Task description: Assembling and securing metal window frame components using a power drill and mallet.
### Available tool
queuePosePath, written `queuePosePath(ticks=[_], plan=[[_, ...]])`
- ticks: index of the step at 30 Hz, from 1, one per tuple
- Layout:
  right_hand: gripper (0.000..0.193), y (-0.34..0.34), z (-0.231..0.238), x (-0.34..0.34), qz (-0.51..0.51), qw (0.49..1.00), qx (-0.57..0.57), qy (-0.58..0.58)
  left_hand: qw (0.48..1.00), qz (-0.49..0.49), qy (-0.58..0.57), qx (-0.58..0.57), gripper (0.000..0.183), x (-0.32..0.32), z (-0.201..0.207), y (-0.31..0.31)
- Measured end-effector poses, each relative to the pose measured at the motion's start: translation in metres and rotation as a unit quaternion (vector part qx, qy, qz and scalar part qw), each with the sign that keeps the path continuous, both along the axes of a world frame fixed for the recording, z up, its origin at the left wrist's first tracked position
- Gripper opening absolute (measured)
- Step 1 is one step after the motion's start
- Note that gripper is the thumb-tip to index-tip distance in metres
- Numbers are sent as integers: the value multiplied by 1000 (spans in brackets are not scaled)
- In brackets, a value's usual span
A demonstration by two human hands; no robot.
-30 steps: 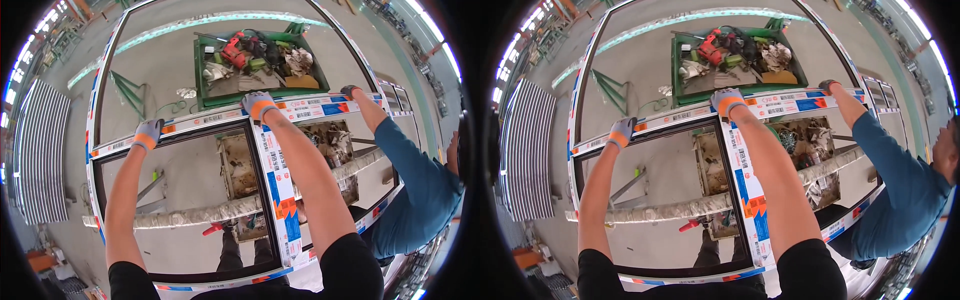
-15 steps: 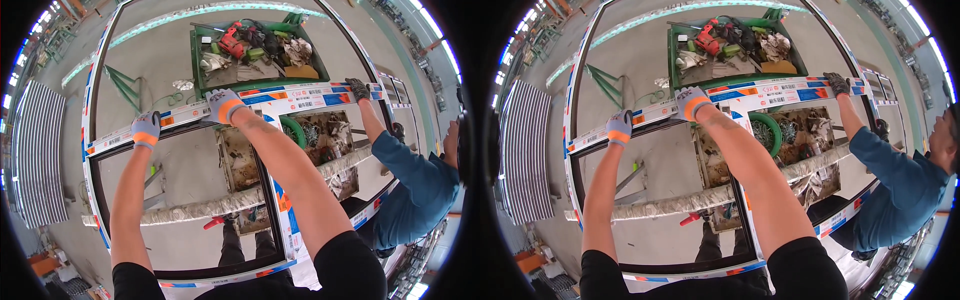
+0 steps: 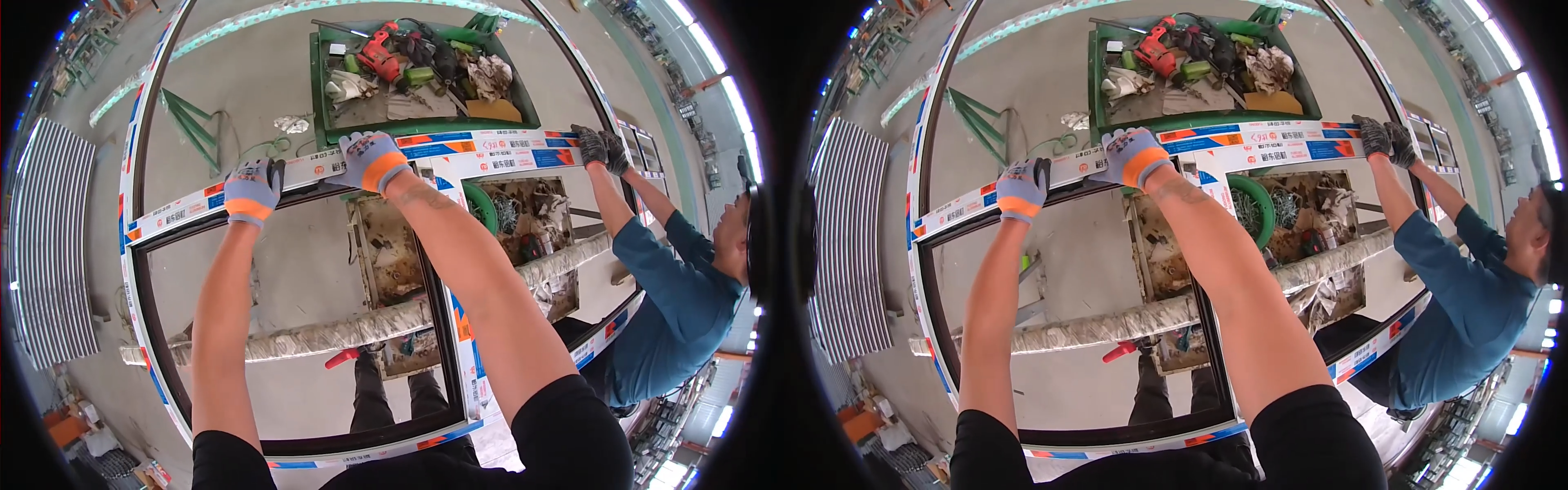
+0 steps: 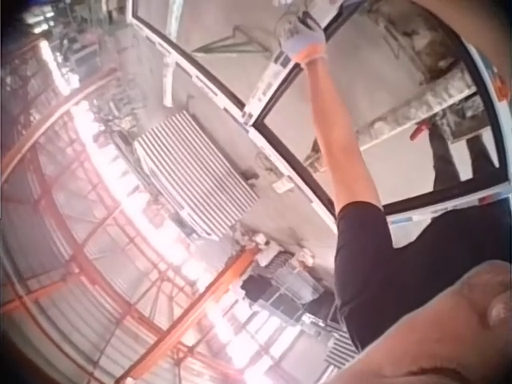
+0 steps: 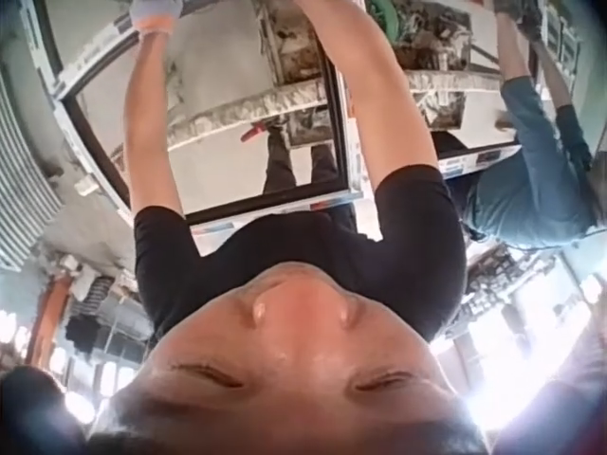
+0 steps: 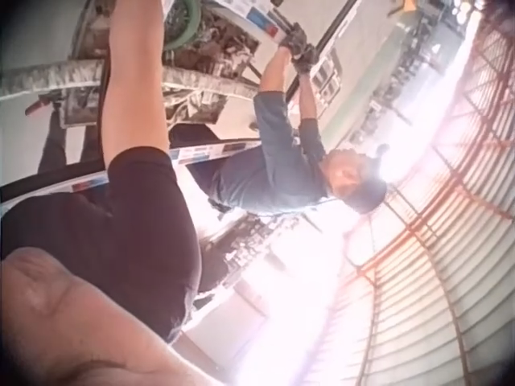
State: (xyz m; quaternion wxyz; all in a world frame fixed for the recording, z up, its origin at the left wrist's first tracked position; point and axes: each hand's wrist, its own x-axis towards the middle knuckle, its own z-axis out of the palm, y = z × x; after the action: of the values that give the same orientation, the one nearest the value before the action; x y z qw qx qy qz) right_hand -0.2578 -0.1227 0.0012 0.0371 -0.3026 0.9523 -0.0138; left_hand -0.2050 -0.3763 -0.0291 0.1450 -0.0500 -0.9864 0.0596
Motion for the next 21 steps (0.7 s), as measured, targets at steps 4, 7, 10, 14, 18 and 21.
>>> queuePosePath(ticks=[4,7,10,14,18,21], plan=[[61,-14,-25,-16,10,999,50,-6,994,9,-101,31,32,1,13,4],[54,9,-44,-18,-10,990,-135,23,994,-43,-100,18,30,0,19,9],[75,0,7,7,-14,997,-45,63,994,-28,-85,68,43,2,24,-5],[75,-13,14,12,-32,999,-17,35,987,34,-115,103,51,21,31,-88],[69,-28,11,17,-29,998,-27,41,979,103,-160,67,45,45,41,-170],[68,-26,9,18,-27,999,-14,45,975,141,-172,5,42,44,32,-172]])
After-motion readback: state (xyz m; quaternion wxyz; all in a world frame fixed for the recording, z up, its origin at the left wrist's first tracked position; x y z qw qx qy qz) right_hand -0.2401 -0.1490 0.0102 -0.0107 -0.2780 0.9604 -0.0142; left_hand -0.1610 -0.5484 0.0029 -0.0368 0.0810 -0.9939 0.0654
